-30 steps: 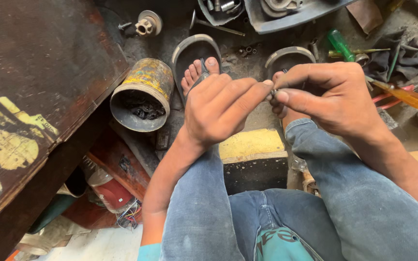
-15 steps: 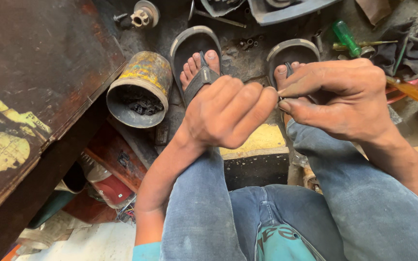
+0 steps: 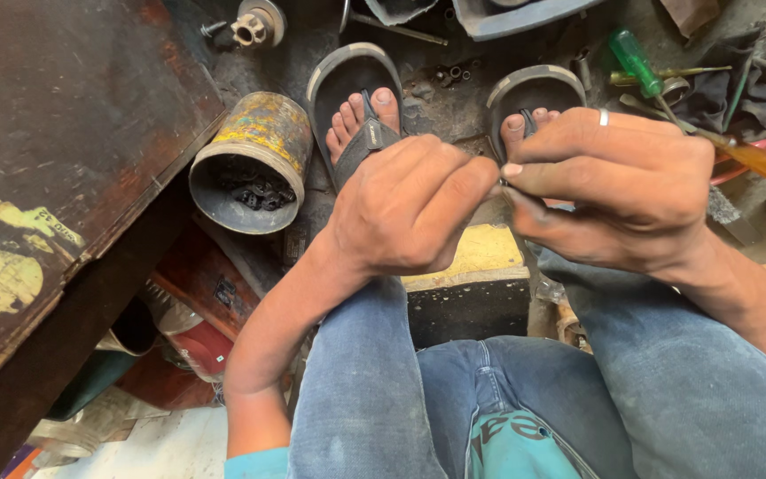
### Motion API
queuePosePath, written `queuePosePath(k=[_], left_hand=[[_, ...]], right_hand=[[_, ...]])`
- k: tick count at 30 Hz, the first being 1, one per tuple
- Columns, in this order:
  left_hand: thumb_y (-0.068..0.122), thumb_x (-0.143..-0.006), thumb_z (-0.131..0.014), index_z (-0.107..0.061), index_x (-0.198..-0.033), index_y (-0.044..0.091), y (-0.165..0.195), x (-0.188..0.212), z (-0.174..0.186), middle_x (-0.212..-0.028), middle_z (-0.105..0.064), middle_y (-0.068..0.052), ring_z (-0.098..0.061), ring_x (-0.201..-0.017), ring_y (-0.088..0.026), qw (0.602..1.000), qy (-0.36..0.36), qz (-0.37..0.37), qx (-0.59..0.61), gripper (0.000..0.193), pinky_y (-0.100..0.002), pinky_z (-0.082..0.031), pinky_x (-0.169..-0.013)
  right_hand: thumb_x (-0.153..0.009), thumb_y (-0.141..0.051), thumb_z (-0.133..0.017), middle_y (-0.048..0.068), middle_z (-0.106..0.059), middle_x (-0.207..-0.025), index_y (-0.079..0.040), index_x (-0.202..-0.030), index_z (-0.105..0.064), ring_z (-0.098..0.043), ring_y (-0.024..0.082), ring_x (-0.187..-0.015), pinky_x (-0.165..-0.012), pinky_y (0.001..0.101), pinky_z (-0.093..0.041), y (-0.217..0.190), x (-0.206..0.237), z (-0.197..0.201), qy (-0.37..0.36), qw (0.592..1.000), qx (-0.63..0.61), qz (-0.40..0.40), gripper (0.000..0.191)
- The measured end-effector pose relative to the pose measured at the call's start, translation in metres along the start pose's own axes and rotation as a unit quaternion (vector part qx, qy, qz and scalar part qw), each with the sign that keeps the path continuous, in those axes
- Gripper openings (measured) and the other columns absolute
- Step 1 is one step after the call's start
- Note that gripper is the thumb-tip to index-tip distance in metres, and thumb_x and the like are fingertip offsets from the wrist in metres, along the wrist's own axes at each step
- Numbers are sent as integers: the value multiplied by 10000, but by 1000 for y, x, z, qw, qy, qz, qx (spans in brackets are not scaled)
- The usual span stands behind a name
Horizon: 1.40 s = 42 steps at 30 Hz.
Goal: The person sits on the floor and cleans a metal housing with a wire brush, then picks up small components and assembles them into a larger mechanical part using a screwdriver. The person places the assembled part into a tray.
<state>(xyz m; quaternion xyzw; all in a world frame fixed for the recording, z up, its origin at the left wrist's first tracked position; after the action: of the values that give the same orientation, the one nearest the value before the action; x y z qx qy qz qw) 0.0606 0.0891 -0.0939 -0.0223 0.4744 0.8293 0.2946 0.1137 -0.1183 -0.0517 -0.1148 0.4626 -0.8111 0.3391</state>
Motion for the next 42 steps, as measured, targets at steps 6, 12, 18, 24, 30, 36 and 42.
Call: queuePosePath(k=[6,12,18,24,30,36,42], left_hand=[[19,-1029,-704,-611,-1123,-30,-1,5,-9,-976,-629,-139,-662,-830,-299,992,25,70,98,142,-371,-534,-722],[64,-1047,-663,-659,-1079,6,0,16,-13,-900,-663,-117,-674,-768,-246,957,4,201,211,66,-338,-518,-688],[150,-1118,-579,-672,-1077,-2,5,29,-20,-848,-661,-41,-621,-739,-106,877,-12,303,373,183,-270,-502,-701],[223,-1073,-592,-701,-975,-13,10,39,-27,-710,-525,41,-454,-648,-40,699,-47,485,522,278,-227,-370,-576],[183,-1091,-594,-688,-1093,-4,7,35,-25,-822,-618,12,-555,-766,-68,788,-20,419,450,209,-245,-472,-689],[87,-1078,-678,-662,-1177,18,12,33,-17,-1007,-695,-100,-707,-879,-197,921,29,266,283,122,-283,-554,-791],[69,-1050,-727,-663,-1204,18,12,31,-13,-1015,-693,-108,-707,-878,-210,928,10,226,296,174,-296,-558,-786]], right_hand=[[-715,109,-810,186,-688,-829,89,-862,-690,-724,318,-779,-728,382,-609,2,-3,-7,11,997,38,62,190],[-728,108,-816,182,-679,-840,100,-859,-689,-711,324,-773,-717,394,-610,3,-6,-10,0,990,72,121,182],[-740,41,-814,200,-660,-880,114,-862,-683,-682,320,-777,-703,409,-596,5,-4,-9,-40,970,114,210,194],[-654,-25,-745,208,-678,-880,101,-805,-661,-679,306,-781,-682,403,-596,6,-6,-6,-100,926,182,314,214],[-751,9,-795,181,-692,-918,96,-879,-694,-683,297,-818,-749,379,-590,10,-6,-3,-110,957,147,224,184],[-836,-32,-799,100,-730,-951,29,-1085,-736,-709,173,-832,-811,288,-562,22,26,-8,-106,966,-165,-166,264],[-800,16,-778,126,-738,-1028,0,-1058,-738,-731,197,-914,-841,290,-576,33,38,-8,-95,943,-262,-185,261]])
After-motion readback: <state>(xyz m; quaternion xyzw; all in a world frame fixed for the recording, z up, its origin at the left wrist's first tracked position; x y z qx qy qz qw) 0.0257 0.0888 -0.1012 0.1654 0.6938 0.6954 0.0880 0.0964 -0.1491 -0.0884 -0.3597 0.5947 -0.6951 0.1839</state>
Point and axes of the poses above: each hand's wrist, its own x-axis away from the middle knuckle, its own z-axis out of the back of the hand, y = z × x, the point moved 1 cm from there along -x, towards the middle knuckle
